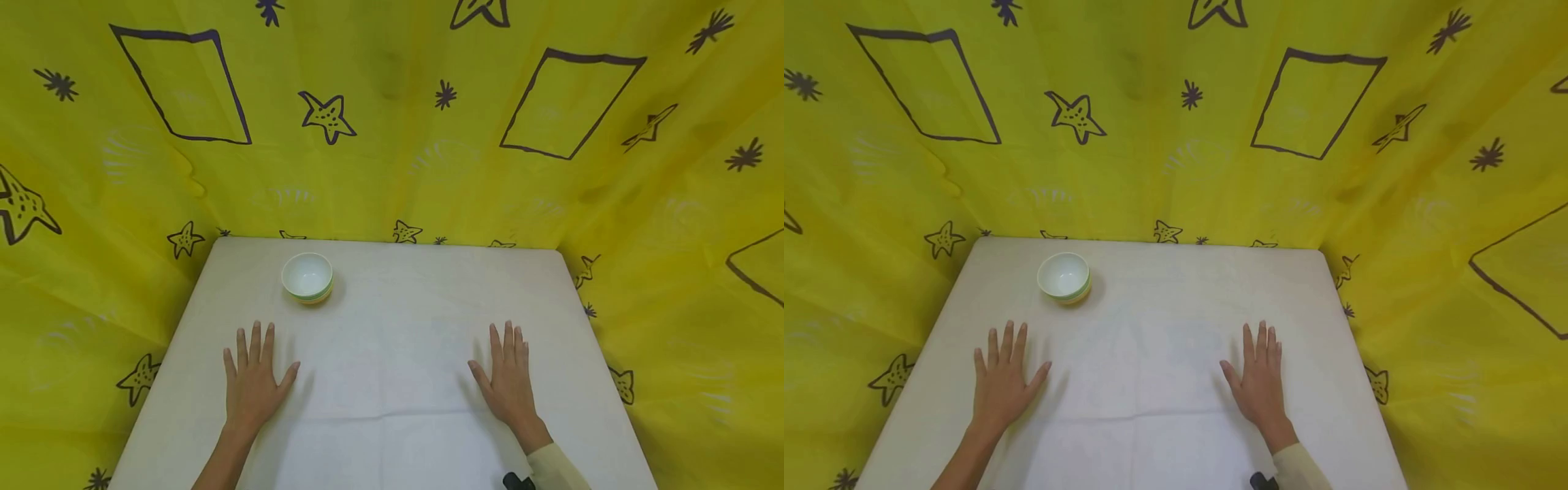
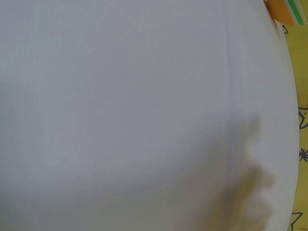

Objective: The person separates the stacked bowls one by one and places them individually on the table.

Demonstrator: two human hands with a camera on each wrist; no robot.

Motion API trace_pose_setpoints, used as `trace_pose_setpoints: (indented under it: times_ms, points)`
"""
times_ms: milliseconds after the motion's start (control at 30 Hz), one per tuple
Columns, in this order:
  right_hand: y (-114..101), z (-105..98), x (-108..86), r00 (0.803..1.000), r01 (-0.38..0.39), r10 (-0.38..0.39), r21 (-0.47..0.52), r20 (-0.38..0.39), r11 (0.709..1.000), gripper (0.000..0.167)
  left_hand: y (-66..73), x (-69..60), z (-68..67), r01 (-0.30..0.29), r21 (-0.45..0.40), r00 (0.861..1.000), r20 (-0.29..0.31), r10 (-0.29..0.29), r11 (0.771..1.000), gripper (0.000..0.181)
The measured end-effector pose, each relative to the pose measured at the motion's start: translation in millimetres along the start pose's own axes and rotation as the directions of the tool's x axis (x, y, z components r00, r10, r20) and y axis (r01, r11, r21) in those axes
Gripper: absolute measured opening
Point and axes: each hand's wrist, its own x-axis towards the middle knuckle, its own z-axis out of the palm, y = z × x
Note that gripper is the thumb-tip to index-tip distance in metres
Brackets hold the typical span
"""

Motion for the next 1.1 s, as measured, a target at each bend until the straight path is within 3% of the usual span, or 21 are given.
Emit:
trace_pose_setpoints:
  times_ms: [300,600,900,1100]
  points:
    - [-1.6,0.7,1.1,1.000,-0.011,0.011,0.024,0.017,1.000,0.089,-1.1,0.5,1.7,0.001,-0.031,1.000,-0.006,-0.001,1.000,0.093]
    - [-5.7,4.8,-0.1,1.000,-0.001,0.000,0.072,0.023,0.997,0.100,1.6,2.6,8.2,-0.046,-0.079,0.997,-0.067,0.041,0.996,0.095]
    - [-15.1,12.0,2.5,0.996,-0.030,0.017,0.153,0.088,0.988,0.107,4.5,3.1,11.8,-0.075,-0.145,0.990,-0.125,0.057,0.987,0.093]
    - [-28.4,18.1,11.5,0.995,-0.048,0.025,0.232,0.101,0.971,0.111,4.6,2.7,12.0,0.032,-0.297,0.998,-0.043,-0.047,0.954,0.088]
